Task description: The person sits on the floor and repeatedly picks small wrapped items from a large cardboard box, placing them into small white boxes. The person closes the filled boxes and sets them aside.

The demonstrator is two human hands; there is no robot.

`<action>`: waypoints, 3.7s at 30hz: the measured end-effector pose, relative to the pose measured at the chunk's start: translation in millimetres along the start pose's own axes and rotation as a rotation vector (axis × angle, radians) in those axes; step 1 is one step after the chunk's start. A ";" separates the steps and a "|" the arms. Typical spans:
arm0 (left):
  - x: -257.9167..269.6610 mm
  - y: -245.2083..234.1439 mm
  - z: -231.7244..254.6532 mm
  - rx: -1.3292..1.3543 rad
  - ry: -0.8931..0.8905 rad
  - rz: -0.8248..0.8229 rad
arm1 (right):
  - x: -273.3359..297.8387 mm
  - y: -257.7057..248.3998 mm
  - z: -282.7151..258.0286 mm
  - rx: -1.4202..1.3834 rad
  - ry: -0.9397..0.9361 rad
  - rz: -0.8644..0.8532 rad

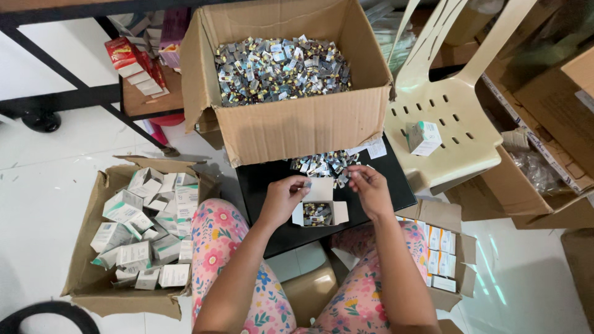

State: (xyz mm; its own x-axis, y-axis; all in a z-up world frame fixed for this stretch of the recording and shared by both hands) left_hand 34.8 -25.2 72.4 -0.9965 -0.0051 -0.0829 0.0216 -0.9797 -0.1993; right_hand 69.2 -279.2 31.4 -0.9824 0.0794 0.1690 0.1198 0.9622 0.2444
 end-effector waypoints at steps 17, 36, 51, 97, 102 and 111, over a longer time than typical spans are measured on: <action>5.4 5.6 -7.5 -0.017 -0.094 -0.149 | 65.7 76.0 -51.3 0.786 -0.089 -0.396; 17.4 13.6 36.5 -0.336 0.092 -0.295 | 79.7 96.2 -67.2 0.915 -0.291 -0.448; 17.9 21.6 16.9 -0.229 -0.045 -0.377 | 82.4 101.0 -71.7 0.887 -0.179 -0.464; -1.9 -22.5 29.2 -0.065 0.082 0.028 | 8.4 -4.9 -9.1 0.394 -0.068 -0.070; 16.4 8.9 55.9 -0.238 0.221 -0.281 | 52.6 47.7 -40.0 0.869 -0.112 -0.361; 21.0 18.9 57.0 -0.429 0.254 -0.423 | 73.1 77.4 -64.6 0.906 -0.064 -0.534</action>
State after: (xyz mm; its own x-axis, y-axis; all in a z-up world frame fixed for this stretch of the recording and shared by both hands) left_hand 9.7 -55.3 122.5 -0.8772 0.4624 -0.1296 -0.2855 -0.7192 -0.6334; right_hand 15.9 -215.7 124.3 -0.8851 -0.4240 0.1921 -0.4564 0.7094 -0.5370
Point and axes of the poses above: each hand's wrist, its own x-axis away from the middle knuckle, its own y-axis out of the palm, z = x × y, the point moved 7 cm from there along -x, towards the middle knuckle, and after that the axes turned 7 degrees about z, right-handed, at the moved point
